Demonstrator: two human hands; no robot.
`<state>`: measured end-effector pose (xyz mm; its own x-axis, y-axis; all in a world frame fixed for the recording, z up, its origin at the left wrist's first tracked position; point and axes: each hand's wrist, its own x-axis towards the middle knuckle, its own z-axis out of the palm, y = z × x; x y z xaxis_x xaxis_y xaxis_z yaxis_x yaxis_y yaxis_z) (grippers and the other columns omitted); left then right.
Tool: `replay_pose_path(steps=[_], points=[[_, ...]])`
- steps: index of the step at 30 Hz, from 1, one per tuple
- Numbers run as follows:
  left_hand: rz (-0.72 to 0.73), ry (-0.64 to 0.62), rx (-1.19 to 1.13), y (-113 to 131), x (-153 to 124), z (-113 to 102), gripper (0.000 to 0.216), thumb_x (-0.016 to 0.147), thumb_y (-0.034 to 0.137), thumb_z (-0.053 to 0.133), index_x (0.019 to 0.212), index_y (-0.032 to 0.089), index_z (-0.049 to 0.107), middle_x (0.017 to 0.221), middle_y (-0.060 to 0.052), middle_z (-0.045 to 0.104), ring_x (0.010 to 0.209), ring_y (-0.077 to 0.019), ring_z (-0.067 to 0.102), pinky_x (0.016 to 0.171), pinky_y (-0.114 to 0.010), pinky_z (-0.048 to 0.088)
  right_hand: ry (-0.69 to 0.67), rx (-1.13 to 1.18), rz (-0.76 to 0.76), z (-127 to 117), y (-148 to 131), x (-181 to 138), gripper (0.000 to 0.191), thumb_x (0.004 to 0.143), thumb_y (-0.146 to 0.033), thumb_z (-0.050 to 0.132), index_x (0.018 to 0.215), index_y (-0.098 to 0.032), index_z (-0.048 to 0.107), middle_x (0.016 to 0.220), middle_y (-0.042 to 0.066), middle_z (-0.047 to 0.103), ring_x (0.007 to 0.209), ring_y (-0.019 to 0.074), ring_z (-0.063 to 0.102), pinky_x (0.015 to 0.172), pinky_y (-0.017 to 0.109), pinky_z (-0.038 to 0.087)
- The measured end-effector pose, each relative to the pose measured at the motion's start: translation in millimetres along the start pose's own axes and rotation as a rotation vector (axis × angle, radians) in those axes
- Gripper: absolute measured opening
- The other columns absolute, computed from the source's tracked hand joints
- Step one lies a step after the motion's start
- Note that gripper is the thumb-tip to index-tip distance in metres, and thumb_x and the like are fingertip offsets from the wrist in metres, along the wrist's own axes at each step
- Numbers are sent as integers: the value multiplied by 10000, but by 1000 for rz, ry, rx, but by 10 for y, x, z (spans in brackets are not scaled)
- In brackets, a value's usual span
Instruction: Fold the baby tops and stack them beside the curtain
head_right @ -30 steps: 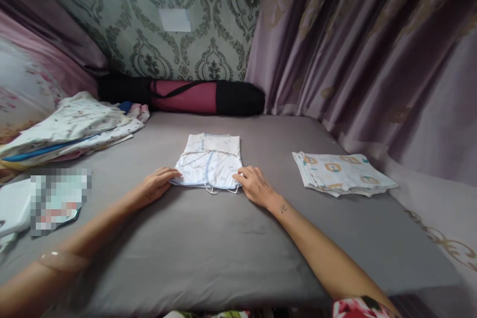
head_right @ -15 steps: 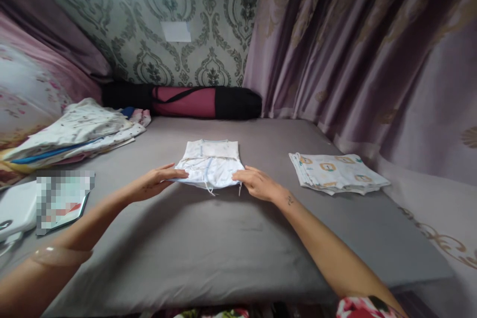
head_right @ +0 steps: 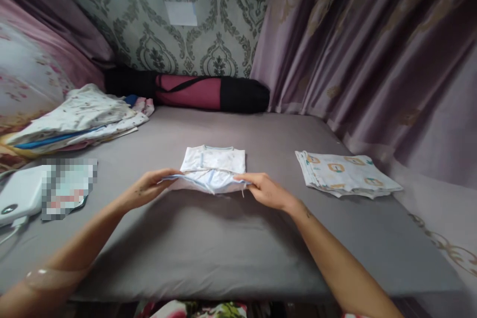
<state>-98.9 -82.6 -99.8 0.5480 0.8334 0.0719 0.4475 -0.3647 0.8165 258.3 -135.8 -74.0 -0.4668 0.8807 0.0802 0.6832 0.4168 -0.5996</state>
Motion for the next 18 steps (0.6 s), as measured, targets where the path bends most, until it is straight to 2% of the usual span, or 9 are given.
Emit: replay_pose_path(steps=[4, 8, 10, 13, 15, 18], points=[[-53, 185, -86, 42, 280, 55, 400, 855, 424, 524, 1065, 122, 682, 907, -73, 703, 789, -193, 632, 676, -253, 501, 165, 104, 93, -1, 143, 323, 462, 815, -107, 452, 1193, -221, 691, 1209, 29, 695, 1119, 210, 644, 972, 340, 493], [-106, 321, -40, -28, 622, 60, 381, 810, 356, 485, 1029, 117, 685, 840, -46, 687, 742, -179, 603, 627, -233, 455, 282, 112, 131, 56, 379, 680, 425, 825, -119, 454, 1164, -210, 693, 1170, 27, 713, 1064, 194, 659, 941, 322, 496], [-158, 354, 57, -132, 810, 68, 353, 785, 307, 466, 988, 125, 689, 806, -40, 680, 735, -181, 594, 633, -239, 439, 305, 33, 206, 126, 498, 837, 402, 829, -113, 457, 1145, -185, 694, 1128, 46, 726, 1028, 192, 664, 915, 306, 494], [-309, 400, 279, -317, 1039, 126, 264, 794, 274, 476, 896, 131, 674, 810, -69, 678, 761, -194, 592, 669, -262, 423, 332, -108, 423, 262, 626, 986, 347, 876, -150, 457, 1140, -121, 681, 1078, 109, 729, 989, 210, 669, 874, 297, 492], [-366, 425, 398, -417, 1122, 193, 230, 845, 292, 468, 857, 145, 644, 851, -97, 683, 795, -203, 599, 688, -272, 416, 358, -177, 540, 334, 667, 1028, 330, 918, -205, 449, 1142, -107, 670, 1073, 133, 722, 989, 220, 667, 860, 294, 486], [-380, 446, 518, -485, 1151, 291, 244, 924, 310, 406, 870, 172, 600, 919, -115, 689, 853, -211, 616, 712, -272, 414, 353, -240, 613, 367, 668, 1053, 326, 951, -240, 428, 1151, -127, 659, 1109, 135, 708, 1036, 223, 653, 866, 281, 469]])
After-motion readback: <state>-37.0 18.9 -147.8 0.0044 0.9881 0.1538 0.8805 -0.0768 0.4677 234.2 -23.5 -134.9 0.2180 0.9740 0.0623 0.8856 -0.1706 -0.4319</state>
